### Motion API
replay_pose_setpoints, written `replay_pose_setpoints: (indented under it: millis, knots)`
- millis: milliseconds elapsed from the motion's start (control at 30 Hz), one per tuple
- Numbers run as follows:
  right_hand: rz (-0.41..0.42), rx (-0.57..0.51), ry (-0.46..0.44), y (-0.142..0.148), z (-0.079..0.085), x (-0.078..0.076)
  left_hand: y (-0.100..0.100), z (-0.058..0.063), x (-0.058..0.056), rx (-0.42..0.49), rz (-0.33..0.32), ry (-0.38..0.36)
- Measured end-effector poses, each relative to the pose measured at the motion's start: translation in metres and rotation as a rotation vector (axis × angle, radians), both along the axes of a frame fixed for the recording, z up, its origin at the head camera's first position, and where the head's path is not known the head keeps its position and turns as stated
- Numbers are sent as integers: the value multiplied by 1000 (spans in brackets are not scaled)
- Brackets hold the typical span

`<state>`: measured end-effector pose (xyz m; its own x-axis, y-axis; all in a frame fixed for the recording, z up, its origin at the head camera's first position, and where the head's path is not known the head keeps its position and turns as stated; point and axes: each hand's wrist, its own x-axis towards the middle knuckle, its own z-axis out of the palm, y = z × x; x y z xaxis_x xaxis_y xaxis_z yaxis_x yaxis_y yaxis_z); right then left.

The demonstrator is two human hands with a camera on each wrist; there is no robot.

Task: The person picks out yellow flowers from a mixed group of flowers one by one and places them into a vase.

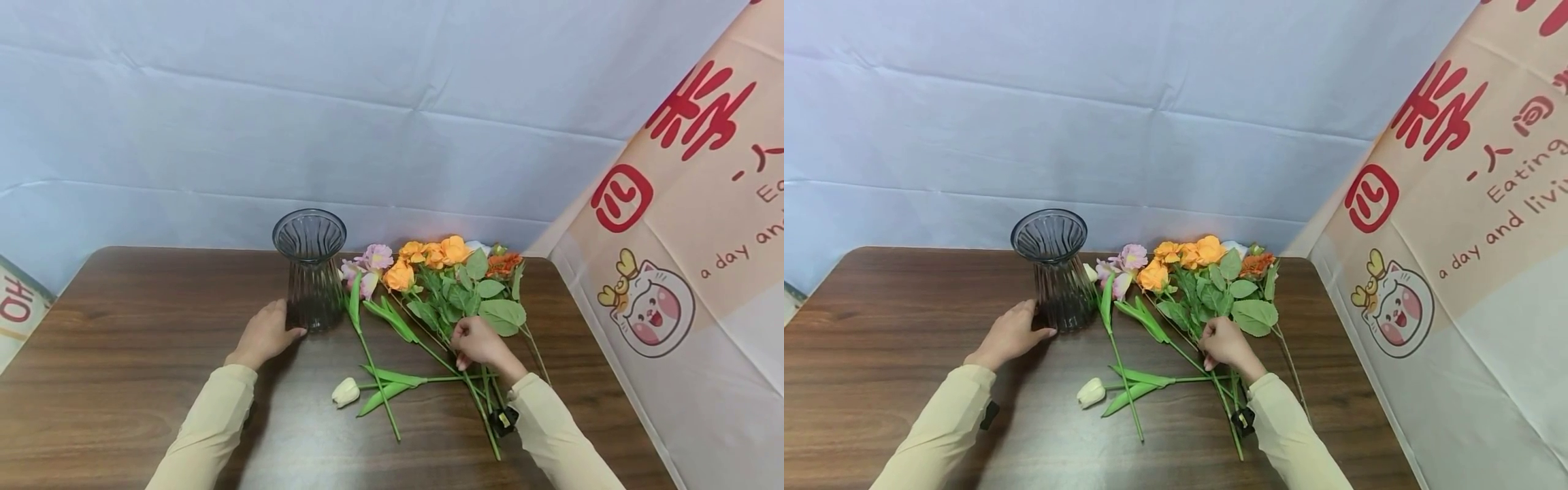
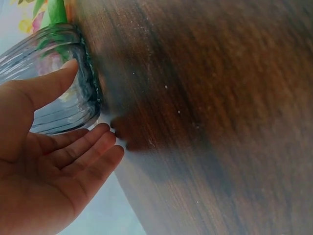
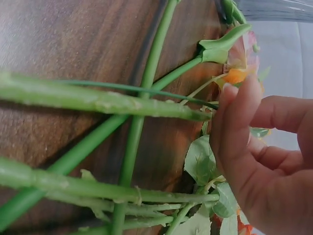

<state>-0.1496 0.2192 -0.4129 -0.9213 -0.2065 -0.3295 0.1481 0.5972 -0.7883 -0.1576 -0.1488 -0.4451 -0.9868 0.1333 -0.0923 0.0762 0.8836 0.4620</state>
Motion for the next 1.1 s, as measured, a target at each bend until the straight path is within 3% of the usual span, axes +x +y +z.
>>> replay_pose_setpoints:
  millis: [233, 633, 1100]
  knots:
    - [1, -124, -72, 5, 4, 1, 0, 0, 2, 5, 0, 7]
    - [-18, -166, -157, 8, 19, 1, 0, -1, 2, -2, 1, 40]
    - [-17, -253, -207, 9, 18, 4, 1, 2, 4, -8, 3, 55]
